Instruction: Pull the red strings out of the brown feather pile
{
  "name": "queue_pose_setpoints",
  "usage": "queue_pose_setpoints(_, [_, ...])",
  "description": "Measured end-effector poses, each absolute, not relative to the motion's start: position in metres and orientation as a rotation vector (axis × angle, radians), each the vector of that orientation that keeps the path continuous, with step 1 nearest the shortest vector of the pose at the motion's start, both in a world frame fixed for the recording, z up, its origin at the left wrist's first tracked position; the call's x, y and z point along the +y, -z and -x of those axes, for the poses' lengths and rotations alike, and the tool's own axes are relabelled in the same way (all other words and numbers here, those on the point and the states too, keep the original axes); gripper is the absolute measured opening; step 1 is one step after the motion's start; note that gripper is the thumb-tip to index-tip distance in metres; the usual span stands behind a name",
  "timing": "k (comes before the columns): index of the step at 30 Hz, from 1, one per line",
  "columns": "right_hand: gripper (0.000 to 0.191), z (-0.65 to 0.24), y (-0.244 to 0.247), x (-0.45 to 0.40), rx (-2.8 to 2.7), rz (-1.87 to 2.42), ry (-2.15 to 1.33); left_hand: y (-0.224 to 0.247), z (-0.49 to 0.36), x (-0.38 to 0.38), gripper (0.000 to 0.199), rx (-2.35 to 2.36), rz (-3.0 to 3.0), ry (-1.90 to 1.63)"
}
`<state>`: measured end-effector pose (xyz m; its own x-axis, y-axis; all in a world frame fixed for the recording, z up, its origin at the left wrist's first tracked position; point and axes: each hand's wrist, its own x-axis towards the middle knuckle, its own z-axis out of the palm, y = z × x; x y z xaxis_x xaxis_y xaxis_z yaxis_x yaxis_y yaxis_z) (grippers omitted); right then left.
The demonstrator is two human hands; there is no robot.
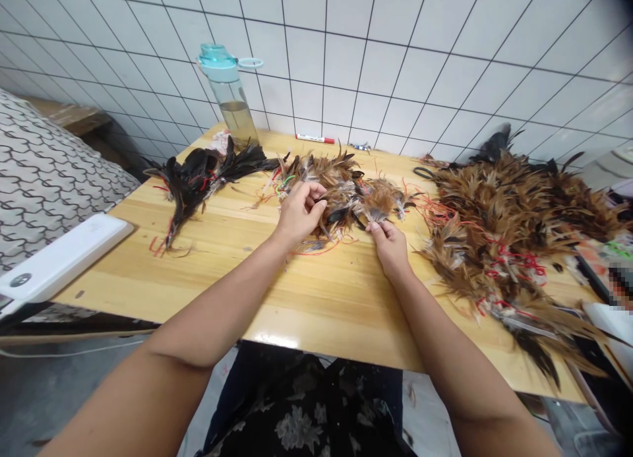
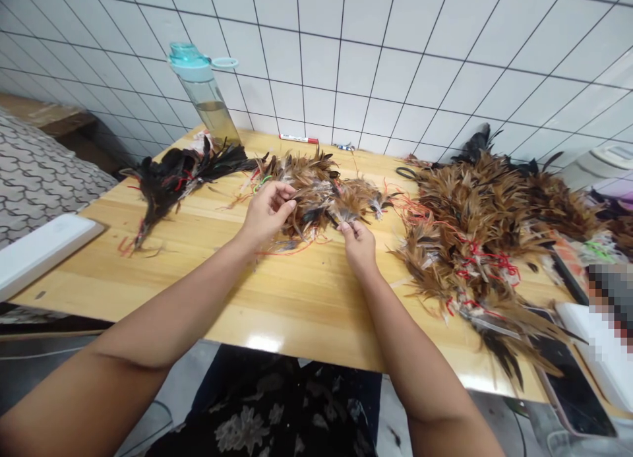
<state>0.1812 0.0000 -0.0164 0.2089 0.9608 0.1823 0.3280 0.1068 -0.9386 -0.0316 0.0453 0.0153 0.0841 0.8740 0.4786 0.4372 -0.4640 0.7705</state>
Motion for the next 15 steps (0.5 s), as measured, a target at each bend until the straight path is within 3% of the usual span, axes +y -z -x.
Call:
queue_pose_setpoints(8, [0.027,-0.181,0.017,0.001,-1.331,1.437,-0.732,-0.012,0.044,0.047,0.012,0.971,-2.663,-0.625])
queue_pose_setpoints(15, [0.027,-0.182,0.018,0.000,-1.398,1.442,-0.682,-0.011,0.038,0.044,0.013,0.982,-2.685,-0.660])
